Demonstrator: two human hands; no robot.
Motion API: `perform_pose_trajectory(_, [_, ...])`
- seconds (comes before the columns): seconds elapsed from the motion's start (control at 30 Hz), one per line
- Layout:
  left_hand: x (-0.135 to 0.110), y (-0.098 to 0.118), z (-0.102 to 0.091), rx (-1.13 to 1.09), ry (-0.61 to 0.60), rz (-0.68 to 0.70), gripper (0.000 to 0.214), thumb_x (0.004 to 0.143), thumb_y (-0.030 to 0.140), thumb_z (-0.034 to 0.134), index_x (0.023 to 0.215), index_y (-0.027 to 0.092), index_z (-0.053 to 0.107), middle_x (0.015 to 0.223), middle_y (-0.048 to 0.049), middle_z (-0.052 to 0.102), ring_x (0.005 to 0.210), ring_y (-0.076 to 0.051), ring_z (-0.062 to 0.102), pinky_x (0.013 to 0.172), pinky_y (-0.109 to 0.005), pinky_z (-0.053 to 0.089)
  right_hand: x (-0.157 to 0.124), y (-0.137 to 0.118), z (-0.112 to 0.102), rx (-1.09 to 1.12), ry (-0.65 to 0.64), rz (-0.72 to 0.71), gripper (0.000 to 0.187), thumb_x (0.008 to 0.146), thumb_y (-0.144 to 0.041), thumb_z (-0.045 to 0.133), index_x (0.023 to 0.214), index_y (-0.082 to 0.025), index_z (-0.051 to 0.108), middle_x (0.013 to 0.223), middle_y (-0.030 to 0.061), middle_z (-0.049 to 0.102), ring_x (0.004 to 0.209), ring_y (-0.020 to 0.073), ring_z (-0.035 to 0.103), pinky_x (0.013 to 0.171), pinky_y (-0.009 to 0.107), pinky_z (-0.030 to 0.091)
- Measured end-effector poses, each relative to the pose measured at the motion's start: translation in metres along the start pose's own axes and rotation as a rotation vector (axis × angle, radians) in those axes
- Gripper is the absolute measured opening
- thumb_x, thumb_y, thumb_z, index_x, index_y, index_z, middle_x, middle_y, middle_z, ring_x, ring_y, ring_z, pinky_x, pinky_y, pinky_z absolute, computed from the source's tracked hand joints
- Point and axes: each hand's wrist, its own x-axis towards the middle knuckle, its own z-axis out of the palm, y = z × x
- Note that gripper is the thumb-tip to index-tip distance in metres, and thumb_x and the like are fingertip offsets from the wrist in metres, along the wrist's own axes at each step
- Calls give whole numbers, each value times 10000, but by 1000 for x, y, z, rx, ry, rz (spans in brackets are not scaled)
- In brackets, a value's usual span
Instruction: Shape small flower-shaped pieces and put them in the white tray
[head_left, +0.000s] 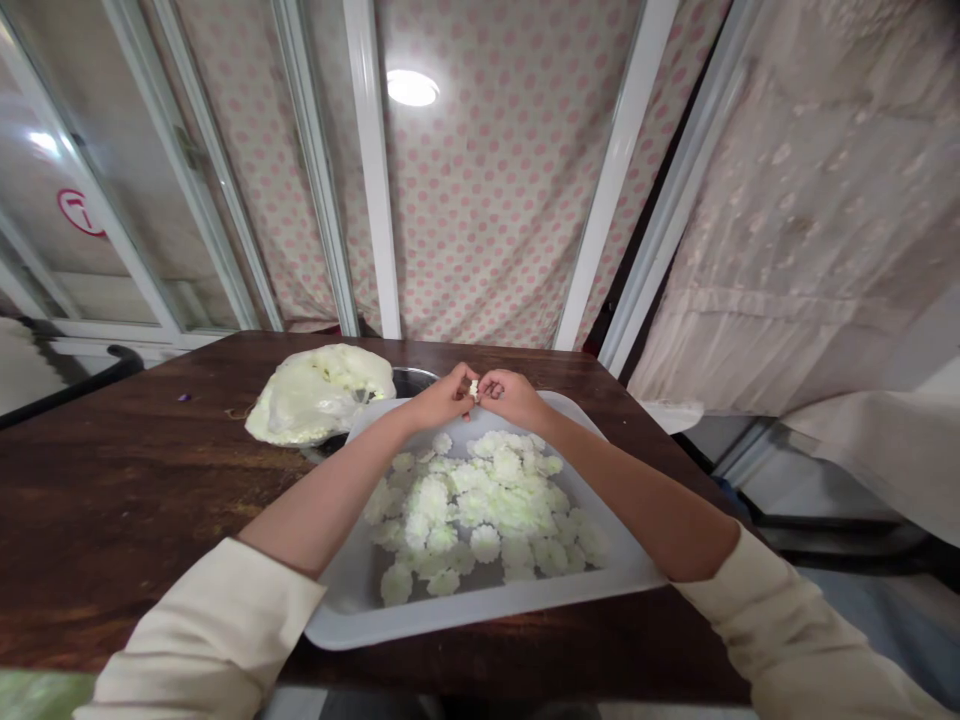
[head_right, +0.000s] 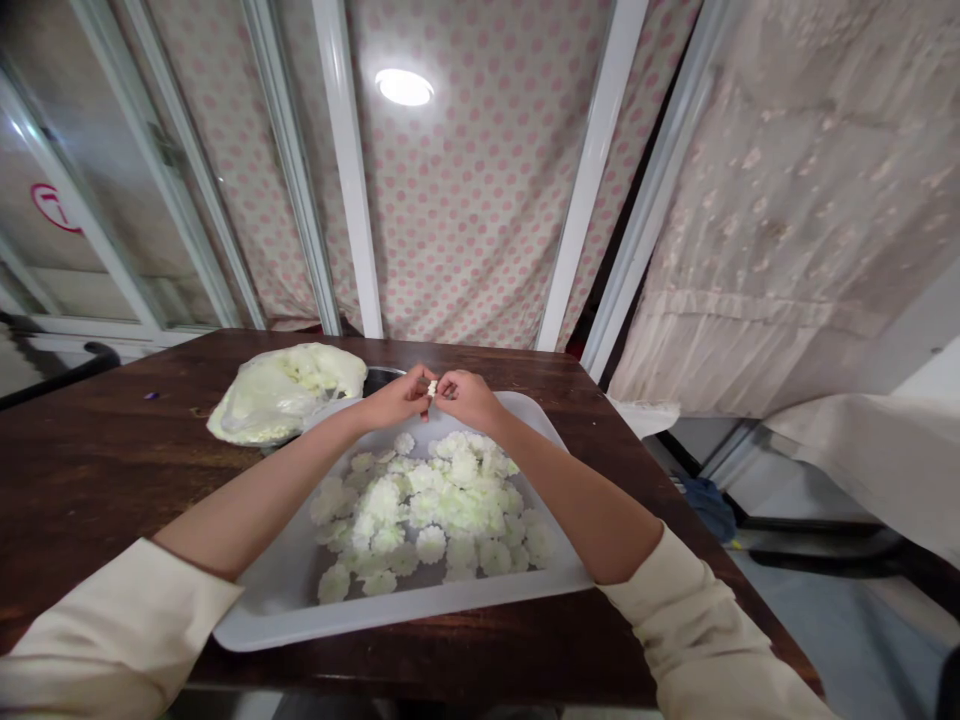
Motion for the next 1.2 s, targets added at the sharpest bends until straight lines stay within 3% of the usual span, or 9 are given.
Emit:
perform_pose_trajectory(0.4, [-1,3,1,149,48,-5,215,738,158,485,917,206,376,732,51,579,531,-82,554,572,-233,434,-1,-3,5,-84,33,-10,75,623,-153,586,697,-152,599,711,19,589,632,115,520,625,243,412])
perform_pose_trajectory(0.6, [-1,3,2,123,88,-12,240,712,158,528,913,205,406,690,59,564,511,-83,540,548,-229,425,-1,-6,4,-85,33,-12,74,617,-125,579,683,-153,596,701,19,591,633,116,524,630,244,415])
perform_pose_trajectory(1.2, [-1,1,1,128,46,-28,219,735,181,485,933,206,397,691,53,572,541,-104,577,562,-240,425,-2,-4,3,-77,13,-52,68,670,-124,537,679,-151,599,713,25,608,628,114,520,622,242,404])
